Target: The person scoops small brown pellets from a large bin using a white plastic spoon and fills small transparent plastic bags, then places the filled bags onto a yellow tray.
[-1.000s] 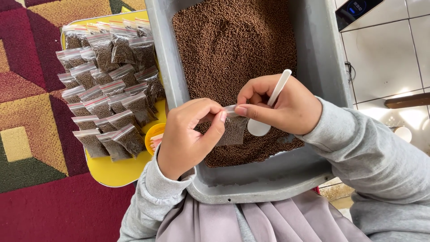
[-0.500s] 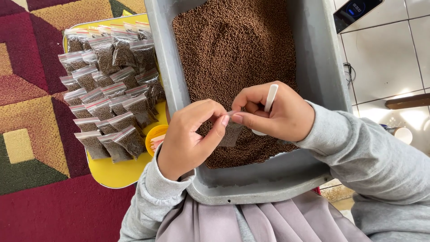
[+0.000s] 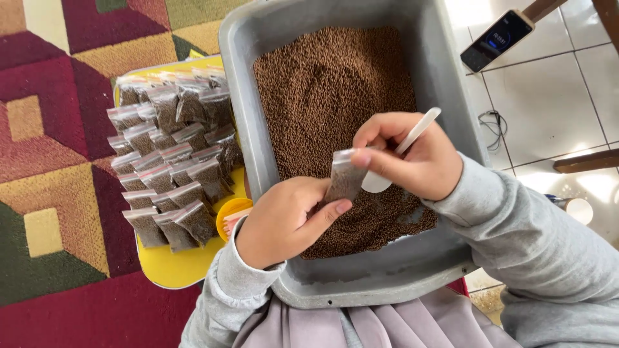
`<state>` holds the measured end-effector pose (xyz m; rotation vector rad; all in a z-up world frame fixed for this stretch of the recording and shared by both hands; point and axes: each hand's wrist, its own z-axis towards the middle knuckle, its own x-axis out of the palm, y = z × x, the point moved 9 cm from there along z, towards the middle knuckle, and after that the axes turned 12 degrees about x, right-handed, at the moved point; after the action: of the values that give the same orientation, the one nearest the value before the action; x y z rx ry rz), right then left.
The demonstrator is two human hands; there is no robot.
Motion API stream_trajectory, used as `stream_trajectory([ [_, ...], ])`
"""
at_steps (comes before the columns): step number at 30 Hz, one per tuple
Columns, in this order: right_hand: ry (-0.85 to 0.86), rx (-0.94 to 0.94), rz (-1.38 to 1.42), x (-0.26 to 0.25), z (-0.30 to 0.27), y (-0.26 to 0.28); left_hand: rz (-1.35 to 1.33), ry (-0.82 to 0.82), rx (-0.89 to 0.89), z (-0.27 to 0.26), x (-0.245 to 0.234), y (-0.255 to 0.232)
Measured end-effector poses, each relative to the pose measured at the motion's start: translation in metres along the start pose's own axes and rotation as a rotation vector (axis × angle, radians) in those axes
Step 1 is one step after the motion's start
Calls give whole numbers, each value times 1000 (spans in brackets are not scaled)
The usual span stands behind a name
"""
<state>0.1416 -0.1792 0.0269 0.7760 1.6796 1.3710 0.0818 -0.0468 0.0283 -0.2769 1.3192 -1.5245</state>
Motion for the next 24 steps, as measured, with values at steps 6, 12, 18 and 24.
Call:
stream_trajectory([
  [6, 124, -76, -81, 16, 0, 10, 62, 111, -25, -4, 8, 3],
  [12, 188, -195, -141, 22, -3, 27, 82, 156, 23, -9, 17, 11],
  [18, 254, -140, -66, 20, -2, 17, 81, 90, 72, -7, 12, 7],
  [24, 351, -138, -45, 29, -6, 22, 23, 67, 68, -9, 9, 5],
])
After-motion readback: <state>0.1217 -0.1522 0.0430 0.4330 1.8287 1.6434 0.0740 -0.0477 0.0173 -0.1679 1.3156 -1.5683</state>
